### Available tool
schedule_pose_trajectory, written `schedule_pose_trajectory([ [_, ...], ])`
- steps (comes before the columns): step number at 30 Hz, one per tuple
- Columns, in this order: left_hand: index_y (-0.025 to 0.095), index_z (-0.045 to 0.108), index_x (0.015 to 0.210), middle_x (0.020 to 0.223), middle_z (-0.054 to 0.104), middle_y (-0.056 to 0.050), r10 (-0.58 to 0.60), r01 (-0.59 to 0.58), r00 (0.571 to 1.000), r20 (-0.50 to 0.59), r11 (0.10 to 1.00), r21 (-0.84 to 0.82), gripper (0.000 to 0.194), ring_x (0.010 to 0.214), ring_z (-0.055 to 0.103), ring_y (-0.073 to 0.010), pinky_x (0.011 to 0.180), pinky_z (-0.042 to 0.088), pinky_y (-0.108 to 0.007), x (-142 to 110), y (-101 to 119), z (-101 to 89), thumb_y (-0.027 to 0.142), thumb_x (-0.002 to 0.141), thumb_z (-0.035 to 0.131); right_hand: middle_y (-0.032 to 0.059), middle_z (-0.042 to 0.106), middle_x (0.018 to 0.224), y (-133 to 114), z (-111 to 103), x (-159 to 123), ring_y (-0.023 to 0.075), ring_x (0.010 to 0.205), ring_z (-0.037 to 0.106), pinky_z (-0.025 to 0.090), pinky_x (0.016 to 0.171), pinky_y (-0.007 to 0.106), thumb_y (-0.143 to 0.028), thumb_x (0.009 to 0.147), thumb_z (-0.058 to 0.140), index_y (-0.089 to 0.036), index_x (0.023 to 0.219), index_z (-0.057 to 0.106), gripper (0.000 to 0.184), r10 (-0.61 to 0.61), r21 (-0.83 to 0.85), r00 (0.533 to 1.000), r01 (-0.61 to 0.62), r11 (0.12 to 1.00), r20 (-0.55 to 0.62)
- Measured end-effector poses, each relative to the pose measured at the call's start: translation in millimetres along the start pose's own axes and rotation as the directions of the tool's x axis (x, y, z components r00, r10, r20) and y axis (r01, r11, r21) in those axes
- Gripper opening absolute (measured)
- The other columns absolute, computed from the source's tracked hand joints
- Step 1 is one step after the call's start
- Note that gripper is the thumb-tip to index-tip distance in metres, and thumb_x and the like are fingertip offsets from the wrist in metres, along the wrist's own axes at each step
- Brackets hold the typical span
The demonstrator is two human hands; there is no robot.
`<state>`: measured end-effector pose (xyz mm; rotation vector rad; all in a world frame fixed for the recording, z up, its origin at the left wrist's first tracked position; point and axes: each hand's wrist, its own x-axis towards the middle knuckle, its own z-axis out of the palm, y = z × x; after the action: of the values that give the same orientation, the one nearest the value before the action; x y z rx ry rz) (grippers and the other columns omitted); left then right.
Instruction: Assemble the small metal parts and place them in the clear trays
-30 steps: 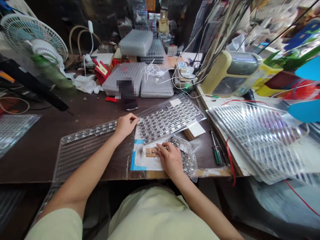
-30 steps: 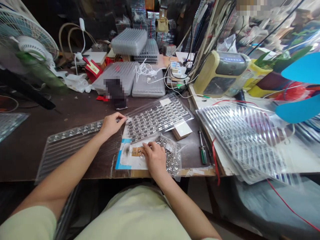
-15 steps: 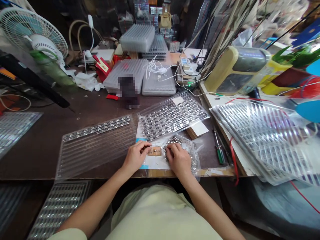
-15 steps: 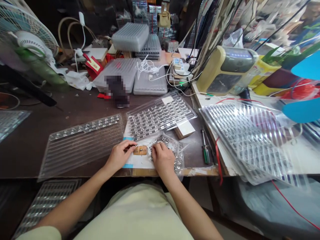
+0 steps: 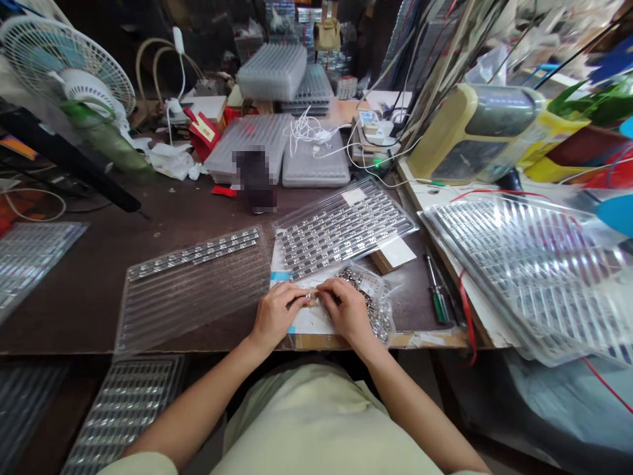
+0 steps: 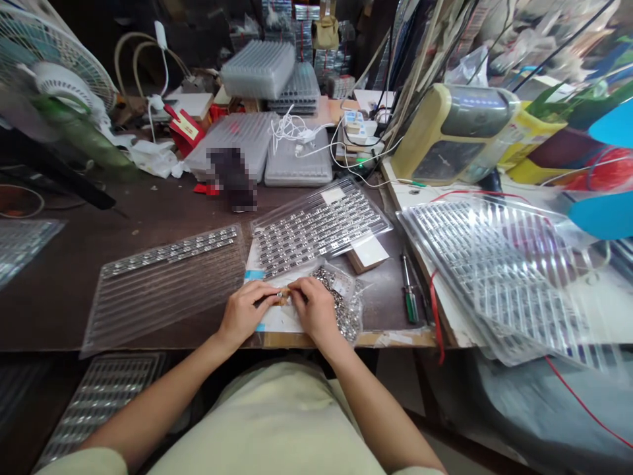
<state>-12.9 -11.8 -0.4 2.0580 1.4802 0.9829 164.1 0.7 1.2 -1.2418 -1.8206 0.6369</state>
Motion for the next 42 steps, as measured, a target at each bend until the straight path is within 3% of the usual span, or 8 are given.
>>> schedule_pose_trajectory([
  [8,0.022,0.071,0.091,0.082,0.066,-0.004,0.024,-0.026,1.0,0.015,0.995,0.099,0.013,0.08,0.061,-0.017,0.074,0.048,-0.029,-1,0,2.1,0.028,0.086,0.061,0.0028,0.07,0.082,0,-1,1,0.0162,0.079,0.063,0.046,0.073,0.028,-0.027,0.087,0.058,-0.022,0.086,0.068,0.011,0.022,-0.105,1.0,-0.021,0.994,0.004],
  [15,0.02,0.068,0.089,0.089,0.068,-0.004,-0.09,0.078,0.992,-0.087,0.989,-0.123,0.012,0.084,0.064,-0.0161,0.076,0.05,-0.027,3,-2,-4.5,0.024,0.087,0.057,0.001,0.069,0.087,-7,9,2,0.0162,0.081,0.054,0.034,0.074,0.032,-0.037,0.085,0.064,-0.028,0.082,0.072,0.013,-0.055,-0.31,0.996,0.073,0.948,0.069],
  [20,0.019,0.066,0.091,0.09,0.067,-0.005,-0.129,0.114,0.987,-0.093,0.982,-0.148,0.012,0.08,0.064,-0.0154,0.069,0.051,-0.025,3,-3,-4.8,0.024,0.087,0.057,0.001,0.066,0.09,-8,12,2,0.0168,0.082,0.049,0.03,0.072,0.032,-0.036,0.086,0.062,-0.033,0.093,0.073,0.013,-0.085,-0.396,0.987,0.133,0.909,0.138],
  [26,0.019,0.066,0.092,0.093,0.067,-0.005,-0.157,0.148,0.986,-0.061,0.98,-0.136,0.012,0.081,0.064,-0.0155,0.069,0.051,-0.025,6,-1,-4.9,0.022,0.087,0.056,0.0022,0.065,0.095,0,2,-6,0.0182,0.085,0.047,0.029,0.07,0.031,-0.028,0.087,0.061,-0.028,0.1,0.069,0.015,-0.101,-0.563,0.991,0.131,0.816,0.084],
  [30,0.021,0.068,0.092,0.091,0.068,-0.004,-0.034,0.034,0.999,-0.001,0.998,-0.06,0.011,0.085,0.062,-0.0165,0.074,0.05,-0.028,12,7,-2.7,0.023,0.086,0.059,0.0015,0.064,0.089,4,0,-11,0.018,0.082,0.047,0.029,0.07,0.031,-0.026,0.087,0.061,-0.024,0.091,0.067,0.007,-0.121,-0.623,0.986,0.169,0.764,0.118],
  [33,0.022,0.069,0.093,0.089,0.068,-0.003,0.065,-0.065,0.998,0.022,0.997,-0.029,0.011,0.087,0.062,-0.0172,0.08,0.049,-0.03,13,11,3.7,0.025,0.085,0.062,0.0039,0.062,0.085,5,2,-11,0.0188,0.08,0.047,0.03,0.069,0.031,-0.026,0.09,0.057,-0.019,0.084,0.062,0.011,-0.102,-0.647,0.989,0.15,0.747,0.112],
  [42,0.022,0.071,0.086,0.086,0.07,-0.003,0.083,-0.083,0.995,0.063,0.997,-0.001,0.008,0.084,0.061,-0.0171,0.079,0.048,-0.031,11,6,12.6,0.023,0.084,0.064,0.0054,0.061,0.085,9,3,-14,0.0181,0.083,0.051,0.037,0.073,0.029,-0.019,0.095,0.041,-0.017,0.095,0.06,0.019,-0.081,-0.484,0.996,0.09,0.87,0.038],
])
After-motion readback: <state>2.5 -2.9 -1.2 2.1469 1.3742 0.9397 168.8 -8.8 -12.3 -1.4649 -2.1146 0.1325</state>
